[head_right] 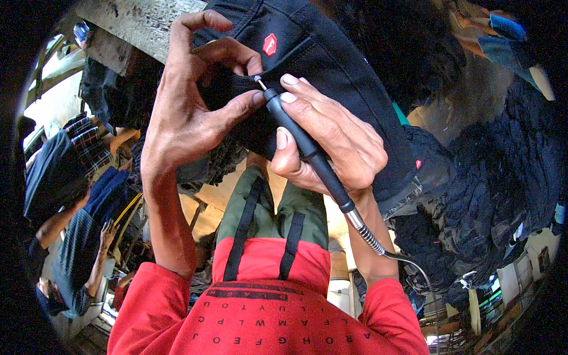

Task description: The person uses a rotary cutter to trim loose threads and edges on black fabric pieces laid on a wooden workbench. They repeatedly reposition the fabric and cut along seams and edges, then place the pieces back on the bench.

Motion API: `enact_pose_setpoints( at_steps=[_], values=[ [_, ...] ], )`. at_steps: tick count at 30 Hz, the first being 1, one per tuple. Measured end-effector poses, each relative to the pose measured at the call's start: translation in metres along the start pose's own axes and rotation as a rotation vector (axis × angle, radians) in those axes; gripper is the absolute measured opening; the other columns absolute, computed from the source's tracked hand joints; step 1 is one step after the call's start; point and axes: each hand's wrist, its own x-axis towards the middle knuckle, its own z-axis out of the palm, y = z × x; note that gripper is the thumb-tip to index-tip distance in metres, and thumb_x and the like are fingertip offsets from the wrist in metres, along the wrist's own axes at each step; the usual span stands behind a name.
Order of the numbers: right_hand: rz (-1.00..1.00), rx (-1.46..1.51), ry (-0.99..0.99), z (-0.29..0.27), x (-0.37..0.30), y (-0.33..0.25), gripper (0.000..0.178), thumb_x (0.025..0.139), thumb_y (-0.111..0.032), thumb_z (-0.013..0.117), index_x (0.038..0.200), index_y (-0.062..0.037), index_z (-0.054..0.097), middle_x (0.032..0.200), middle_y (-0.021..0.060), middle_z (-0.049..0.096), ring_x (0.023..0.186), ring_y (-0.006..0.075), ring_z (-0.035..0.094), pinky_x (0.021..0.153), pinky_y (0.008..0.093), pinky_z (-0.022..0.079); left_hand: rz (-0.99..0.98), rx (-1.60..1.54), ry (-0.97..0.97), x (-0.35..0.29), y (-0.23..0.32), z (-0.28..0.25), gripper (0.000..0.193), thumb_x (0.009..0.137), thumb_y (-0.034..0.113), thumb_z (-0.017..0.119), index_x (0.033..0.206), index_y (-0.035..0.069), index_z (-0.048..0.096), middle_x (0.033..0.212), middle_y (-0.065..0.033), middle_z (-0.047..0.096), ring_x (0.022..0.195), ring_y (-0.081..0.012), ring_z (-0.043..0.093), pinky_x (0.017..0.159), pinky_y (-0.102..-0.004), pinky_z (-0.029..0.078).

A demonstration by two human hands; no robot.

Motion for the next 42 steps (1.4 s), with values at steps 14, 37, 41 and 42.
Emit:
enact_pose_setpoints(
  at_steps=[14,37,41,42],
  values=[
    [0.016,0.007,0.029,-0.003,-0.002,0.001,0.032,0.079,0.0,0.075,0.11,0.0074,0.077,0.101,0.0267,0.081,0.099,0.0377,0.084,0.09,0.0436,0.069,0.068,0.063,-0.013,0.002,-0.005,0.002,0.081,0.083,0.001,0.09,0.142,0.006,0.035,0.108,-0.0096,0.076,0.099,-0.0168,0.067,0.097,-0.0312,0.05],
    [0.028,-0.001,0.069,-0.006,-0.005,0.004,0.035,0.076,0.001,0.074,0.111,0.0072,0.076,0.103,0.0278,0.081,0.097,0.039,0.084,0.088,0.0433,0.069,0.032,-0.014,-0.015,0.0,-0.009,0.002,0.084,0.083,-0.001,0.09,0.144,0.006,0.033,0.116,-0.0133,0.079,0.107,-0.0198,0.071,0.103,-0.0348,0.05],
    [0.051,-0.001,0.086,-0.005,-0.008,0.004,0.034,0.078,0.0,0.073,0.111,0.0075,0.076,0.103,0.0276,0.081,0.097,0.0383,0.084,0.089,0.0434,0.069,0.064,0.024,-0.022,0.001,-0.012,0.001,0.085,0.083,0.001,0.092,0.145,0.007,0.033,0.117,-0.0128,0.08,0.108,-0.0192,0.069,0.104,-0.0346,0.048],
    [0.061,0.002,0.09,-0.006,-0.009,0.005,0.033,0.078,0.0,0.073,0.11,0.0076,0.076,0.103,0.0276,0.081,0.097,0.0382,0.084,0.089,0.0434,0.069,0.076,0.045,-0.023,0.001,-0.013,0.001,0.085,0.083,0.001,0.092,0.145,0.007,0.033,0.118,-0.0126,0.08,0.108,-0.019,0.069,0.104,-0.0344,0.048]
  ],
)
